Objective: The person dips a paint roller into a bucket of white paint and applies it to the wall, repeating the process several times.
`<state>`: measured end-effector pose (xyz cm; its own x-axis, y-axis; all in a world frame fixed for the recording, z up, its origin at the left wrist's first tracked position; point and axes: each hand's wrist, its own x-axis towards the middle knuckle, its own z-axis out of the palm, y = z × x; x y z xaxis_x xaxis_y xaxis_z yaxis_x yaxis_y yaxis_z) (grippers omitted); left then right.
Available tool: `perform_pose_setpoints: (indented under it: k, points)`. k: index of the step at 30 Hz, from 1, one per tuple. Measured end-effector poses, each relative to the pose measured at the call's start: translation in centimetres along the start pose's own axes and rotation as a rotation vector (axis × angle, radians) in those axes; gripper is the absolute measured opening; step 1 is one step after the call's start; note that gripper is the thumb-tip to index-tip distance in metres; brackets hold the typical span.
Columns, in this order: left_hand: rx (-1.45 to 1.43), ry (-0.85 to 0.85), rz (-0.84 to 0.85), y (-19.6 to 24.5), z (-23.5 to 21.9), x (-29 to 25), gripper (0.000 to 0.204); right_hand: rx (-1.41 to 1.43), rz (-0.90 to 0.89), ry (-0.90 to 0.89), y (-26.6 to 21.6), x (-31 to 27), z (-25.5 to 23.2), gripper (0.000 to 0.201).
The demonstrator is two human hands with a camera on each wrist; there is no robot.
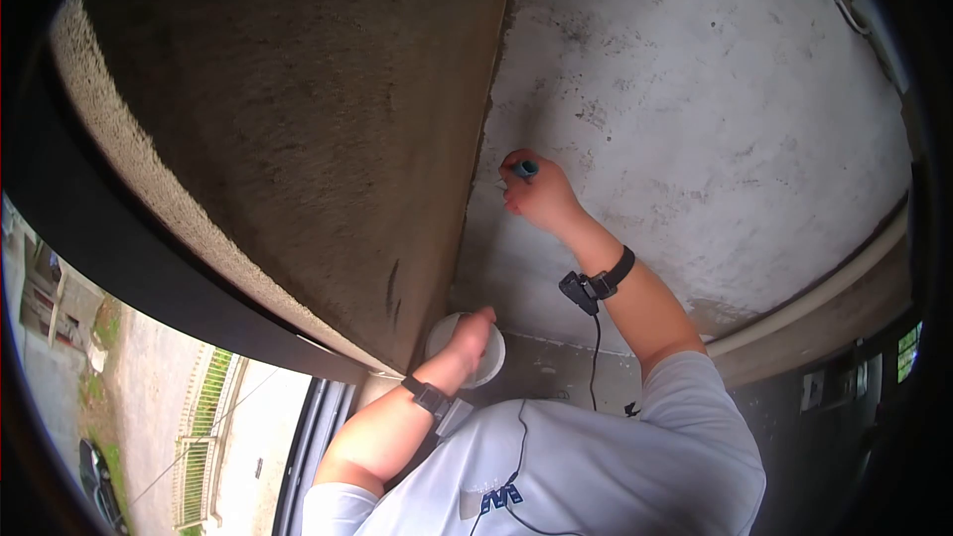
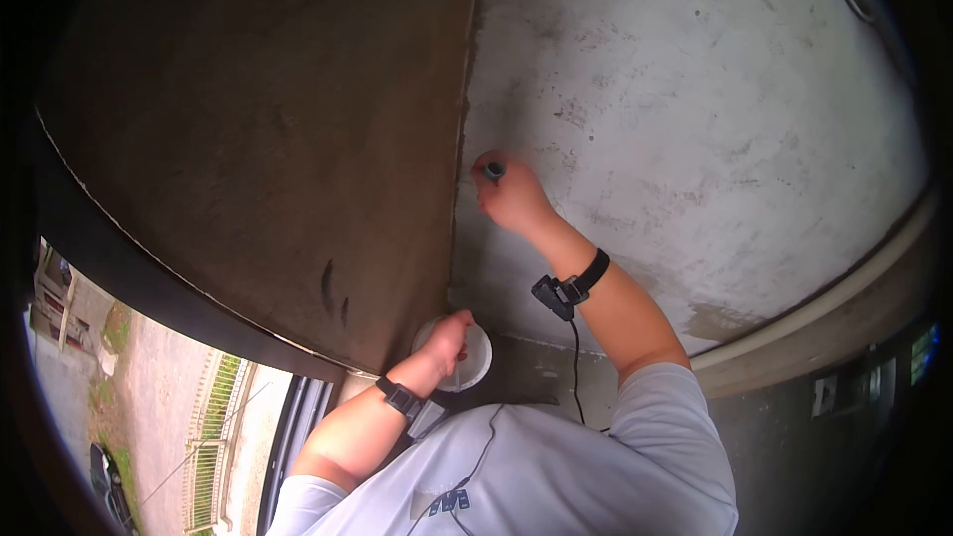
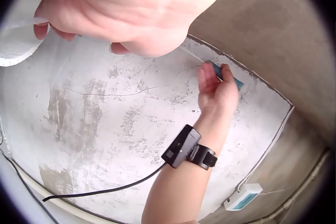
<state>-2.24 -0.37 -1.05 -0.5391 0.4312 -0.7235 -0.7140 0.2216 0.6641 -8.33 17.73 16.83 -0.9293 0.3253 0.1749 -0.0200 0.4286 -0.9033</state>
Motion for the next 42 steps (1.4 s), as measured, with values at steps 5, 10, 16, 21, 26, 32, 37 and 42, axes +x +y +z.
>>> perform_pose_setpoints:
  k: [5,10,16,21,26,32,37,42]
  points:
    - [-0.032,0.034,0.015,-0.2,0.1,0.4,0.027,-0.054,0.115,-0.076,8.5,1.1,3.7,0.015]
    - [-0.022,0.028,0.012,-0.5,0.2,0.2,0.027,-0.183,0.11,-0.127,7.1,0.7,3.1,0.014]
    - [0.021,-0.012,0.029,-0.4,0.0,0.6,0.03,-0.117,-0.011,0.022,-3.8,-0.5,-2.7,0.015]
    - [0.026,0.004,0.037,0.0,0.2,-0.6,0.033,-0.126,-0.111,0.157,-8.4,-3.4,-3.2,0.016]
    - [0.013,0.005,0.026,-0.2,0.1,-0.1,0.033,-0.222,-0.198,0.064,0.7,-1.7,-1.4,0.013]
    - [-0.01,-0.002,0.012,0.0,0.1,-0.2,0.031,-0.212,0.058,-0.098,11.6,0.6,2.8,0.016]
    - [-0.021,0.024,0.009,0.4,0.3,-0.3,0.029,-0.292,-0.019,-0.065,17.0,-0.4,5.4,0.018]
    - [-0.006,-0.035,0.011,-0.1,0.0,0.2,0.025,-0.264,-0.026,-0.075,18.1,-1.3,4.6,0.017]
